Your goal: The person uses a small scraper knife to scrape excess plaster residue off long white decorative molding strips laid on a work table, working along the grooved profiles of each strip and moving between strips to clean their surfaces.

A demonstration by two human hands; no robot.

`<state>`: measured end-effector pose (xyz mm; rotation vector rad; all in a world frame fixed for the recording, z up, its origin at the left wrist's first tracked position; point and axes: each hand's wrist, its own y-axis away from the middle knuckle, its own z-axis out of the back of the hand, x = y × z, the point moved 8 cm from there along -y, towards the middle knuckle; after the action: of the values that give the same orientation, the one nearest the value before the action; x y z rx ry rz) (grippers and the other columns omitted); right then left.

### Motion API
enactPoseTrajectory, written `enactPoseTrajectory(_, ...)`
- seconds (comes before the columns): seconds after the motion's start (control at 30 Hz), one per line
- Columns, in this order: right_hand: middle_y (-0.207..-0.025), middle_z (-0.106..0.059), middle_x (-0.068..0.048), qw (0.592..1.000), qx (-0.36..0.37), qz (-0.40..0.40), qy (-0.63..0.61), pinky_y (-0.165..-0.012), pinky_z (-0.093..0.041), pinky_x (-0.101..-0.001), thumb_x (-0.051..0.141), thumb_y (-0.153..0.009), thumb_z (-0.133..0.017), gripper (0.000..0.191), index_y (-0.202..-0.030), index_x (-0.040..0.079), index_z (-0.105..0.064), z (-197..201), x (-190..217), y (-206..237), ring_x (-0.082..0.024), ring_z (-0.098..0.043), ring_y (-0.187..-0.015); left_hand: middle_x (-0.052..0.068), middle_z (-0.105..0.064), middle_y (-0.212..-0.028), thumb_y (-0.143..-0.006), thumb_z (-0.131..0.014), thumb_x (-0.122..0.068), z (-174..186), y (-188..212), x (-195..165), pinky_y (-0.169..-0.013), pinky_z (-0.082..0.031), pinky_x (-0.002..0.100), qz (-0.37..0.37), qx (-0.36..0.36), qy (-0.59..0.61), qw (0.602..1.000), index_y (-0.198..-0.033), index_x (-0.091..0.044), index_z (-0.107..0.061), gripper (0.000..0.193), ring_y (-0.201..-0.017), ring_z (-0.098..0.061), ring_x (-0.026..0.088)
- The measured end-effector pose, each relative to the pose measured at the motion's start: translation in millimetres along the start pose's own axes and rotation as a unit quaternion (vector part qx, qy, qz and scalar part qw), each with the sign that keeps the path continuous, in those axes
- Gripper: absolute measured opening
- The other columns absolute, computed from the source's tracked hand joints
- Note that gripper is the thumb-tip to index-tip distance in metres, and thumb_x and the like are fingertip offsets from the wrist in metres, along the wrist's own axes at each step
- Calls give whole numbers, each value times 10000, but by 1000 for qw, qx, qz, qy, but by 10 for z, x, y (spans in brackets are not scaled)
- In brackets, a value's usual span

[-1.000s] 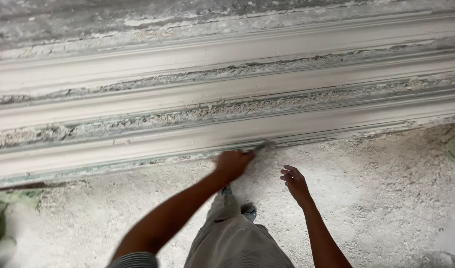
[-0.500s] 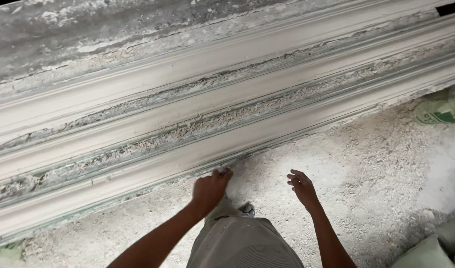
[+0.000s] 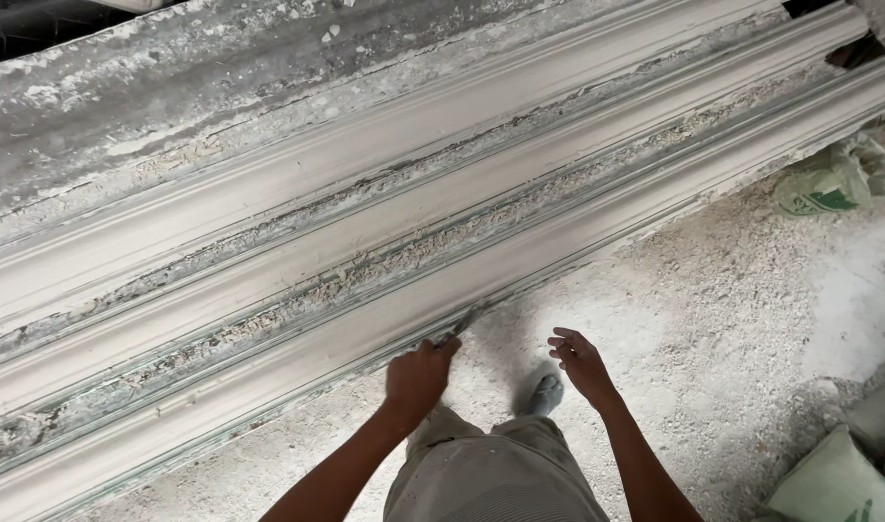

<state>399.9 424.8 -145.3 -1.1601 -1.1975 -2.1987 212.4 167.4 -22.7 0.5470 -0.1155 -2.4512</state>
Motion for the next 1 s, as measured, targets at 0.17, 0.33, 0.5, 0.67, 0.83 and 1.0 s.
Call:
enactPoseTrajectory(0.17, -1300, -709, -82, 1000, 16, -8, 4, -890, -562, -373, 233, -1034, -489, 409, -1422, 121, -553, 286, -144, -100, -212, -713, -1131, 175, -696, -936, -976, -550, -146, 25, -195, -193, -432, -553, 453, 7, 12, -31, 999, -1390, -282, -593, 438, -601, -715, 306)
enactPoseTrajectory(0.33, -1293, -710, -77, 998, 51, 21, 0, -879, -557, -368, 203, -1023, -491, 402, -1410, 120, -564, 645, -75, -352, -217, -709, -1118, 170, -712, -909, -1014, -545, -169, -373, -1178, -1039, -456, -542, 444, -25, 3, -33, 999, -1407, -283, -584, 410, -629, -704, 298)
enactPoseTrajectory(0.5, -1278, -719, -74, 995, 83, 46, 43, -870, -554, -358, 185, -1006, -515, 407, -1402, 109, -572, 1312, -27, -611, -214, -715, -1099, 118, -722, -834, -1000, -565, -176, -610, -2145, -2022, -466, -536, 436, -55, -88, -67, 992, -1308, -236, -628, 320, -631, -708, 281)
enactPoseTrajectory(0.67, -1256, -727, -79, 995, 72, 61, 28, -863, -558, -358, 235, -1025, -519, 396, -1397, 105, -565, 2237, -270, -782, -202, -718, -1093, 165, -738, -856, -1057, -486, -187, -573, -1973, -1861, -440, -535, 412, -6, -36, -62, 997, -1382, -277, -584, 352, -555, -670, 253)
enactPoseTrajectory(0.83, -1262, -727, -85, 998, 55, 29, 28, -875, -575, -374, 232, -1026, -518, 394, -1394, 104, -573, 2785, -658, -882, -207, -725, -1093, 150, -674, -950, -1075, -414, -316, -466, -1184, -1124, -356, -497, 347, 53, 38, -183, 981, -1485, -392, -464, 420, -465, -592, 201)
enactPoseTrajectory(1.0, -1264, -721, -104, 997, 67, 42, -9, -876, -573, -384, 233, -1028, -519, 395, -1395, 96, -569, 2801, -651, -1073, -213, -720, -1089, 121, -677, -925, -1071, -429, -312, -405, -1270, -1293, -358, -490, 358, 28, -11, -188, 982, -1436, -376, -517, 381, -480, -606, 193)
